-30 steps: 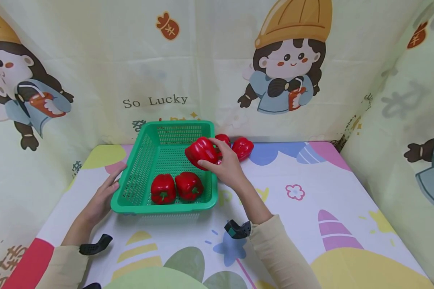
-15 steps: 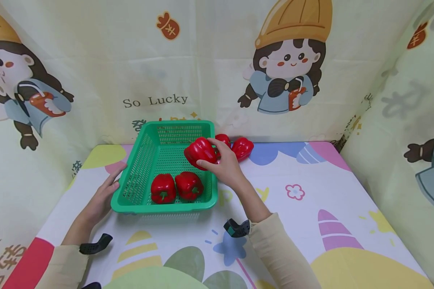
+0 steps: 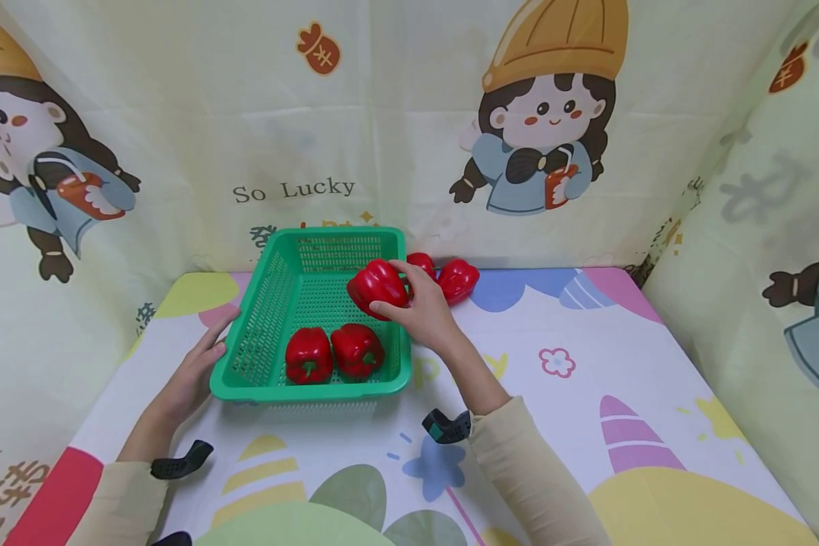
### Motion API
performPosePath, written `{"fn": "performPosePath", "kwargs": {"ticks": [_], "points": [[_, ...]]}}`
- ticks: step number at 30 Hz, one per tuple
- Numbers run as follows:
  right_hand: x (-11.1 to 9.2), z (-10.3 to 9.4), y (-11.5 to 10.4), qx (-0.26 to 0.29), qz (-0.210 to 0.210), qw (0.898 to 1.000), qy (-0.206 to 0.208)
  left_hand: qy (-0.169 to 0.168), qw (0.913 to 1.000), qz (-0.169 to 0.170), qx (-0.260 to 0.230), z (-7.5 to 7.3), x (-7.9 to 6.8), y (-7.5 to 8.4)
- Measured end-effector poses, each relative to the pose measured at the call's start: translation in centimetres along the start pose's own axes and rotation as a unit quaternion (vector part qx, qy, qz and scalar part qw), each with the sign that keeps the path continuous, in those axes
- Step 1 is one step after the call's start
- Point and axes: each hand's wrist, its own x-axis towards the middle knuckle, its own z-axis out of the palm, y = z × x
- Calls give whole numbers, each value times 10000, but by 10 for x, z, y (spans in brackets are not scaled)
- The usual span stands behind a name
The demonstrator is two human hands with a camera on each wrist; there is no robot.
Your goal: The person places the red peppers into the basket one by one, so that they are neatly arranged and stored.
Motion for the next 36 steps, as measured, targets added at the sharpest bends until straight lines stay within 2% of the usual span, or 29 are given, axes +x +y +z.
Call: {"fn": "performPosePath", "kwargs": {"ticks": [28, 36], "points": [[7, 3, 0, -348, -179, 9990, -209, 28, 9999, -22, 114, 0, 0, 1], [9, 7, 1, -447, -51, 9987, -250, 64, 9998, -51, 166, 1, 0, 2]]}}
